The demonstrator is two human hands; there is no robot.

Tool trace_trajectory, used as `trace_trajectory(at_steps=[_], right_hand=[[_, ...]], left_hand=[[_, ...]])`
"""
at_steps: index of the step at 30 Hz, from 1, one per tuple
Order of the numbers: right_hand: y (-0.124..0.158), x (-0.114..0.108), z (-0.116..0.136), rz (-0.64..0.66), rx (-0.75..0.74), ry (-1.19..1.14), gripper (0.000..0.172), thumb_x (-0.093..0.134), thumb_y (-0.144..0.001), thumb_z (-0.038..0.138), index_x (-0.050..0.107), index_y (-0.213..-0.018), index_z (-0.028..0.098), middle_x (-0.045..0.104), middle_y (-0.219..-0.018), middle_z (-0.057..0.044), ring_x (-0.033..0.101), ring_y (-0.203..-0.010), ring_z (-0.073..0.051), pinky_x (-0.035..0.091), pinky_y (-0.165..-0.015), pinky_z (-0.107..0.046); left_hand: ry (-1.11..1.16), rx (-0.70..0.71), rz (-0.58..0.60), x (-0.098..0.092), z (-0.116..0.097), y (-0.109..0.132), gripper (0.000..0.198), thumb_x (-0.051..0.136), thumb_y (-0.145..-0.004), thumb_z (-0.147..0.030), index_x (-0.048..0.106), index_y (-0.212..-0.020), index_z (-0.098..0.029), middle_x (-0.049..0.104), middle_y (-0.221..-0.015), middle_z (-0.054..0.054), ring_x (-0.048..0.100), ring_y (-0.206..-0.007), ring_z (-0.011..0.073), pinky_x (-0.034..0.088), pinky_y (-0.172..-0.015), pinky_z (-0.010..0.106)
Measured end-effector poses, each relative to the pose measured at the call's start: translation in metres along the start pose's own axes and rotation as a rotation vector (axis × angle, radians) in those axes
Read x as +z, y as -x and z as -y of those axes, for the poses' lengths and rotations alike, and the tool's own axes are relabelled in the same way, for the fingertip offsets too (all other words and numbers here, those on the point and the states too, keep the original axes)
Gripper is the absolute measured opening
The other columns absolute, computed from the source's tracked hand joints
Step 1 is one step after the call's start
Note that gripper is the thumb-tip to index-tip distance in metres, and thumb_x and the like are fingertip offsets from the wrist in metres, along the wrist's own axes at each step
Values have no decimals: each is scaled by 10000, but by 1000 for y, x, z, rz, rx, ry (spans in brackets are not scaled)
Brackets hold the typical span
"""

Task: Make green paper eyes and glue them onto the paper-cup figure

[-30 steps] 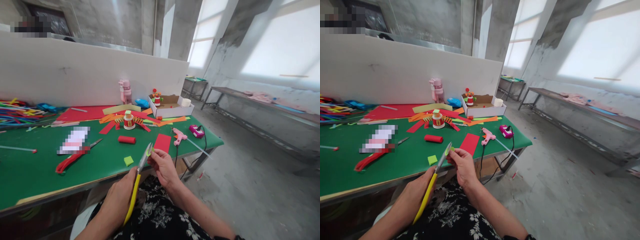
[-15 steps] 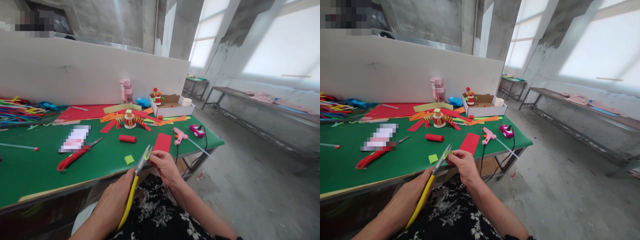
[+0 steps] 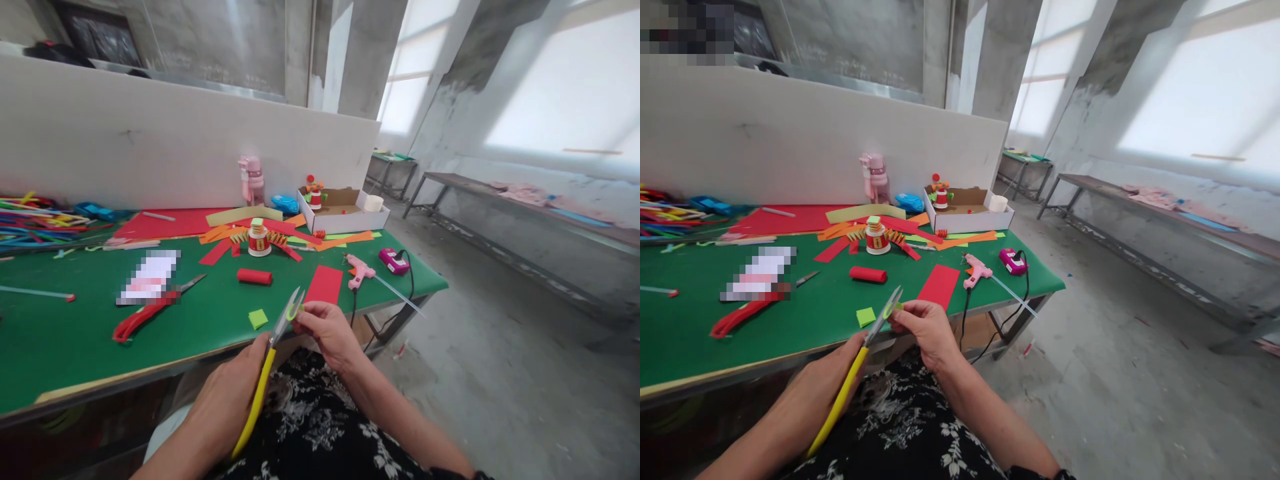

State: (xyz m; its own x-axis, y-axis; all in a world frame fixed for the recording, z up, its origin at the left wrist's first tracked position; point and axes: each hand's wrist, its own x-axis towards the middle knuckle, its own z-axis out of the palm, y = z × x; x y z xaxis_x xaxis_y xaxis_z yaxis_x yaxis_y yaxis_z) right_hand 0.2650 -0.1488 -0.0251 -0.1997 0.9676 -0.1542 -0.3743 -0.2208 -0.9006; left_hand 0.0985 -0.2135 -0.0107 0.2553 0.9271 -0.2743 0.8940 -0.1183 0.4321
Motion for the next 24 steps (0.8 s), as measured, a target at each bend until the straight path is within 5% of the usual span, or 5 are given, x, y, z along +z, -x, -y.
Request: trace_trajectory(at_steps=[14,24], right_hand=[[0,-4,2,73,25,84,251,882,-530,368,735,-596,175,647,-545,23,530,-534,-90,404,-583,-231],[-1,-11,3,127,46,153,292,892,-521,400,743,-616,167,666,-563,21,537,-541,-90,391,-585,-232]], left_hand=[[38,-41,18,-7,4,11,518,360,-874,-200,438,-1383,-257,636,-1346,130,663,-1133,324,488,-903,413],[-4,-50,47,-8,10,15,485,402,-855,-208,477,-1327,-292,722,-1162,98,703,-1021,347,501,-840,418]])
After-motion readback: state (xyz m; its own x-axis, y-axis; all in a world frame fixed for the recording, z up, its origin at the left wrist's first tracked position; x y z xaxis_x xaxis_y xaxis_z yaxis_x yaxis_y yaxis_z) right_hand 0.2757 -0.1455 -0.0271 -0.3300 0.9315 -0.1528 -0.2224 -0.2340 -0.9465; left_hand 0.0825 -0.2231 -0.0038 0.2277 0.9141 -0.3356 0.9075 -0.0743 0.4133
